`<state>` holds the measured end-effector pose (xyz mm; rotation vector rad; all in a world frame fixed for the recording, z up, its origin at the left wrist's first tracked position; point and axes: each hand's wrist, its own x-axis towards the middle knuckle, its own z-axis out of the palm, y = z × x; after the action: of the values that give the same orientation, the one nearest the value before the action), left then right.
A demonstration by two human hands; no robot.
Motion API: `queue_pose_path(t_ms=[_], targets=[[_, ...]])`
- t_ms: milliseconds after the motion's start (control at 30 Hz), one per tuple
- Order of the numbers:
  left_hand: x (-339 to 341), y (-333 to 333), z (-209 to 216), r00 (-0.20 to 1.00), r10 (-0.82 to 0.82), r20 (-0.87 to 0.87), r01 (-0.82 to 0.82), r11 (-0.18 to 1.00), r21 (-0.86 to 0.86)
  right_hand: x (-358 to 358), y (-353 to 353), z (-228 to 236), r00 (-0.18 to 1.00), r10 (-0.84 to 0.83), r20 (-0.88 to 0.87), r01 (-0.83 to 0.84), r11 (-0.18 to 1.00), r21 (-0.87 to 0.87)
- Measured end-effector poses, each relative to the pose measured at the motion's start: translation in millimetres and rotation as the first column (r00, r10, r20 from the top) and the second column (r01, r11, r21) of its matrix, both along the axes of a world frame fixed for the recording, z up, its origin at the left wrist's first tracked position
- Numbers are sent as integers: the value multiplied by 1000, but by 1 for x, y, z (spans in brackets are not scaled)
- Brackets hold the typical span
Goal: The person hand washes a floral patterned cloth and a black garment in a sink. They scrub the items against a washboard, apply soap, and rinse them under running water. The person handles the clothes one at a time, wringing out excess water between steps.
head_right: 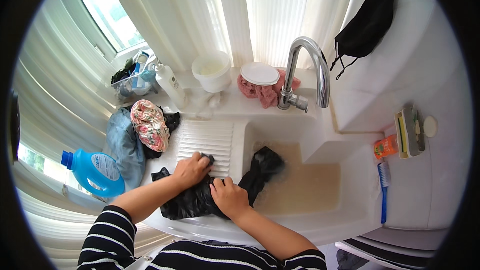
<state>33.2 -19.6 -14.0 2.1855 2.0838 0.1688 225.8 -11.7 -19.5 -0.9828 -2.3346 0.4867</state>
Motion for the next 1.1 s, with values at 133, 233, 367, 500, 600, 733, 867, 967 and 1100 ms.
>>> queue_pose_path(t_ms=[133, 233, 367, 500, 600, 733, 867, 967, 1100], targets=[[-19, 89, -18, 907, 420, 41, -419, 884, 210, -31, 20, -2, 992, -113, 64, 116, 992, -50], [-3, 61, -11, 990, 123, 67, -126, 991, 38, -18, 24, -7, 991, -103, 86, 104, 995, -1], [-3, 15, -1, 974, -224, 21, 224, 975, 3, 5, 0, -12, 999, -23, 49, 20, 998, 53], [-25, 93, -18, 982, 190, -5, -187, 969, 164, -24, 7, -9, 989, -119, 91, 119, 993, -4], [-4, 88, -17, 981, 189, 34, -192, 963, 188, -23, 19, -12, 988, -109, 111, 111, 994, -11], [-3, 10, -3, 957, -288, 39, 290, 956, -54, 2, -6, -14, 999, 0, 46, -3, 998, 65], [-12, 75, -12, 1000, 22, -22, -22, 1000, 15, -9, -9, -12, 999, -42, 25, 41, 999, 23], [-5, 109, -18, 983, 181, 8, -181, 976, 120, -20, 13, -16, 987, -152, 47, 156, 984, -82], [-2, 44, -18, 973, -223, 54, 222, 975, 22, -3, 10, -14, 996, -87, 2, 87, 996, 14]])
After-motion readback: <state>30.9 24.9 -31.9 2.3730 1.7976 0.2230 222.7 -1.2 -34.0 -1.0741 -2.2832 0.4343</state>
